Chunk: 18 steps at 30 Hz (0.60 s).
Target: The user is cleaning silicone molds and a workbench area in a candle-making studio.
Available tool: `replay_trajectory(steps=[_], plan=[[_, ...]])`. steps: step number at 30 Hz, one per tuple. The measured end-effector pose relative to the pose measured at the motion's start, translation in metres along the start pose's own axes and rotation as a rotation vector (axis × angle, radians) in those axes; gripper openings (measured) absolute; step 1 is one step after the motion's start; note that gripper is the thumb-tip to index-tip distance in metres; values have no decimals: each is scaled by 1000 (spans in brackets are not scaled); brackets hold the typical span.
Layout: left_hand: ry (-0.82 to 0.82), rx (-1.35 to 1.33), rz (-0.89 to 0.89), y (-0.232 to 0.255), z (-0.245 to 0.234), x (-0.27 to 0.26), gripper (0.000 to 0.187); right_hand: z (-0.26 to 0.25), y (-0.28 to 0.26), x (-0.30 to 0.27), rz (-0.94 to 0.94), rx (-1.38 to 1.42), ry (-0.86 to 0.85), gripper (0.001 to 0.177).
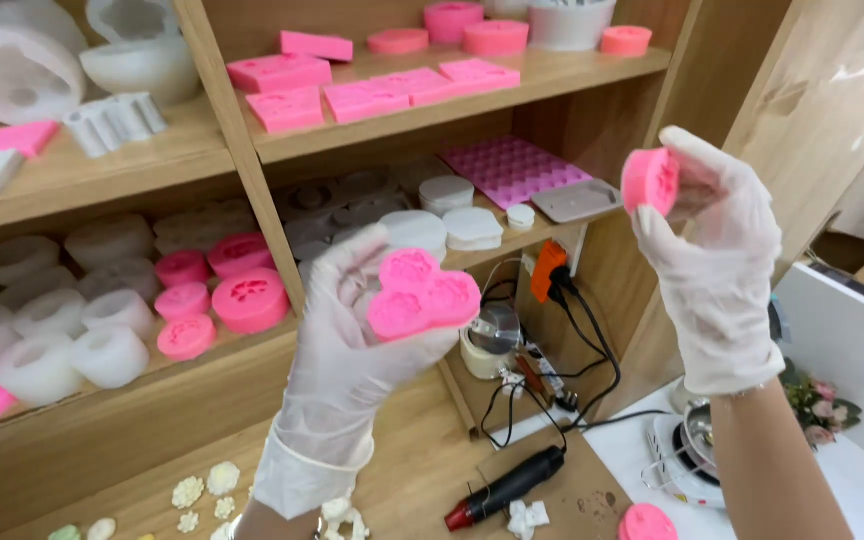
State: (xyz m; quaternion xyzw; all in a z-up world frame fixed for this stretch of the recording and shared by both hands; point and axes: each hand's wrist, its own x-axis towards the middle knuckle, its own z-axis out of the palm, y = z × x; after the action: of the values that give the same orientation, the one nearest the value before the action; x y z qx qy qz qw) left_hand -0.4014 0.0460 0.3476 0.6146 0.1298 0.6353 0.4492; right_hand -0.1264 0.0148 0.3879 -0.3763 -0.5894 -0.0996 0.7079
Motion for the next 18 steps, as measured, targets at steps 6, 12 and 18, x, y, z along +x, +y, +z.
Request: replay_trajectory(steps=[6, 12, 18], plan=[[-123, 96, 3, 12, 28, 107, 93, 35, 59, 102, 87, -135, -144, 41], [10, 919, 261, -9, 79, 215, 82, 54, 91, 173, 61, -364, -408, 45], [-36, 1468, -57, 4, 122, 261, 78, 59, 126, 197, 81, -622, -484, 51]])
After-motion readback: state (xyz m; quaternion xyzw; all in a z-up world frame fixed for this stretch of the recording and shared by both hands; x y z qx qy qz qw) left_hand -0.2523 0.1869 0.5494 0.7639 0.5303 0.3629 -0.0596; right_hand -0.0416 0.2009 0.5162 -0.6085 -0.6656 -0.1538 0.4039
